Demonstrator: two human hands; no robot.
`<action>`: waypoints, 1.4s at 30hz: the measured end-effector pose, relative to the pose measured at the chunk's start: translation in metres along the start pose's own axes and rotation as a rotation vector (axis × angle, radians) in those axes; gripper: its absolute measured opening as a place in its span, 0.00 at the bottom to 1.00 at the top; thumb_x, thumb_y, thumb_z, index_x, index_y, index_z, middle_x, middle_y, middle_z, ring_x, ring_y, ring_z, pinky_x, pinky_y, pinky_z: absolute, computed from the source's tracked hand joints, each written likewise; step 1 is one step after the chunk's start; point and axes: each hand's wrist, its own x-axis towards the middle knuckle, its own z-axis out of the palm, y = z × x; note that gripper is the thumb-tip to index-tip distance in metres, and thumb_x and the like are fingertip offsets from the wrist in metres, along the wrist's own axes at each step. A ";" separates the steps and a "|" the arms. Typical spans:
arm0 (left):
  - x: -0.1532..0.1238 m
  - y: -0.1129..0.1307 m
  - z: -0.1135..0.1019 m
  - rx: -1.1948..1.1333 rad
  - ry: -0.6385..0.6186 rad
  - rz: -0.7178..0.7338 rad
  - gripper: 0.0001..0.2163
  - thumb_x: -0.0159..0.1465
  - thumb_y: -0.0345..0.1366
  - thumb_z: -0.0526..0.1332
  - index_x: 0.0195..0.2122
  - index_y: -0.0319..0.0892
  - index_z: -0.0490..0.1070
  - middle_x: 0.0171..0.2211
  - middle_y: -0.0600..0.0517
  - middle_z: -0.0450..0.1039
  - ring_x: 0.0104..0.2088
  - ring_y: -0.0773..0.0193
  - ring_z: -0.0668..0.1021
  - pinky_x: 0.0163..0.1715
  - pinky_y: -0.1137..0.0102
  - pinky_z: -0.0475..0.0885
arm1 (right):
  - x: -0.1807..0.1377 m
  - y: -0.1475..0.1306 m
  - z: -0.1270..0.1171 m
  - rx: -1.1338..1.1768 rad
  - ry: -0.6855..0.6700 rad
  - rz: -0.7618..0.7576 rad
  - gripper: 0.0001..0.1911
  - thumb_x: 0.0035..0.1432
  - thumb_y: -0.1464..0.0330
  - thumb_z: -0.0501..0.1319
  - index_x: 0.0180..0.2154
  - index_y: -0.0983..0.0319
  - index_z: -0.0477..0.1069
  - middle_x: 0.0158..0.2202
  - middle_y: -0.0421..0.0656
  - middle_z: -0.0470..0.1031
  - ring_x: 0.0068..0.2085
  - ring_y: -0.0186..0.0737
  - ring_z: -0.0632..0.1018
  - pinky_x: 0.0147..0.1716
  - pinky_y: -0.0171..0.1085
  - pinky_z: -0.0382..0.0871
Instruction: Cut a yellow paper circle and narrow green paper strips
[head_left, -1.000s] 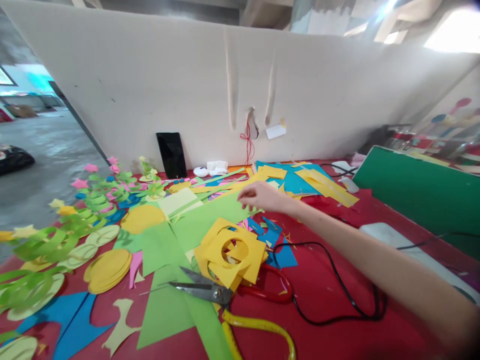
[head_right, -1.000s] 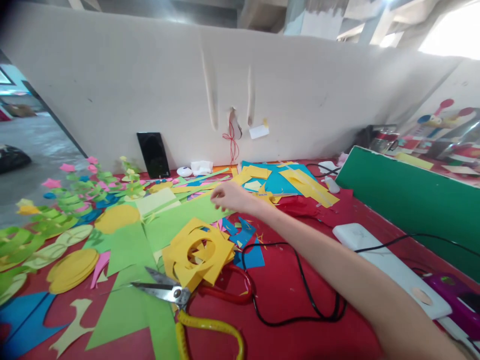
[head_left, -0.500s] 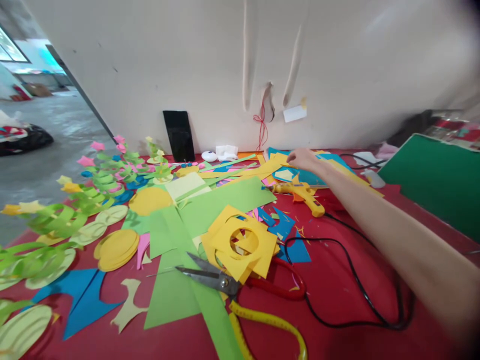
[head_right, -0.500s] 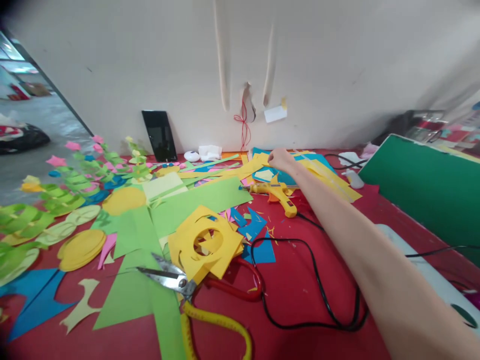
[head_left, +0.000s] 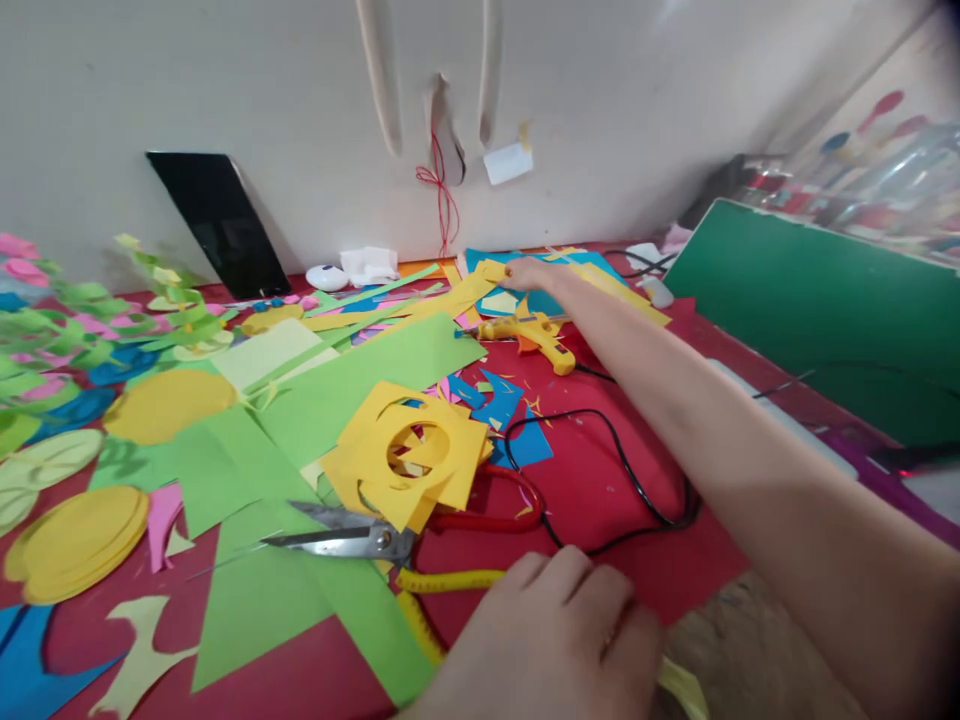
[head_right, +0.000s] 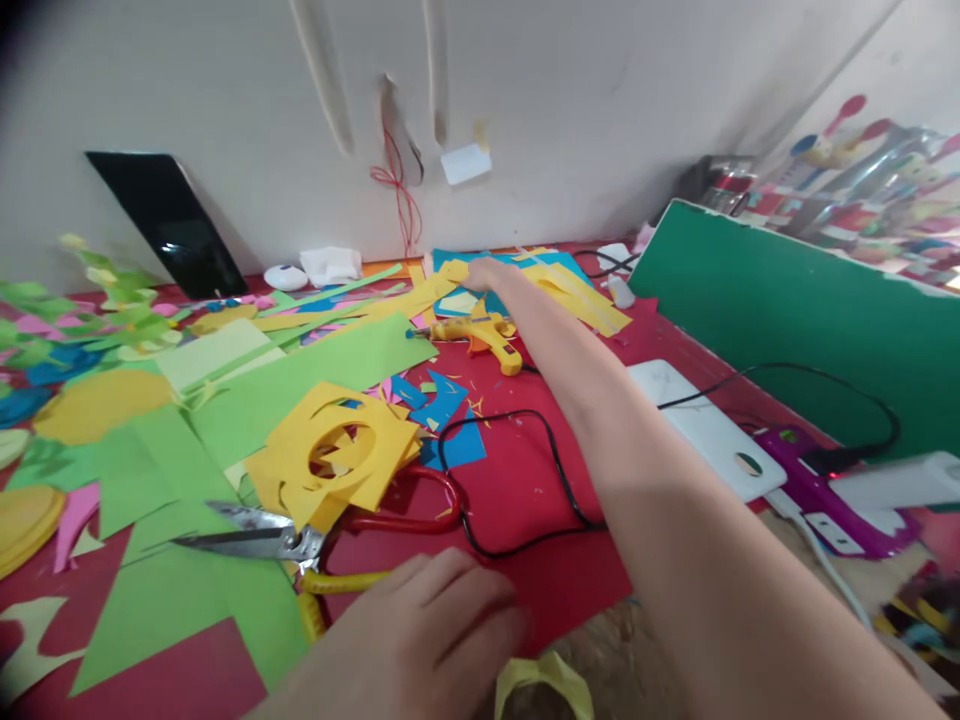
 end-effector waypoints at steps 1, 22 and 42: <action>0.002 0.001 0.003 0.033 -0.006 -0.001 0.05 0.60 0.36 0.57 0.33 0.39 0.68 0.33 0.51 0.72 0.29 0.61 0.71 0.23 0.68 0.64 | 0.000 -0.001 0.000 -0.017 0.001 0.047 0.16 0.58 0.64 0.54 0.46 0.65 0.64 0.46 0.47 0.67 0.44 0.41 0.71 0.42 0.46 0.66; -0.039 -0.038 -0.108 0.071 0.525 -0.306 0.02 0.59 0.32 0.58 0.31 0.41 0.69 0.30 0.52 0.69 0.33 0.63 0.71 0.34 0.71 0.62 | -0.201 -0.110 -0.088 0.728 -0.204 -0.590 0.20 0.57 0.57 0.50 0.32 0.62 0.75 0.31 0.41 0.76 0.33 0.34 0.74 0.33 0.32 0.66; -0.074 -0.068 -0.133 -1.366 0.879 -0.598 0.19 0.65 0.39 0.46 0.48 0.28 0.65 0.47 0.39 0.69 0.51 0.53 0.68 0.49 0.62 0.65 | -0.183 -0.109 -0.057 0.930 -0.006 -0.200 0.10 0.50 0.63 0.59 0.31 0.62 0.75 0.25 0.42 0.75 0.23 0.30 0.69 0.21 0.30 0.60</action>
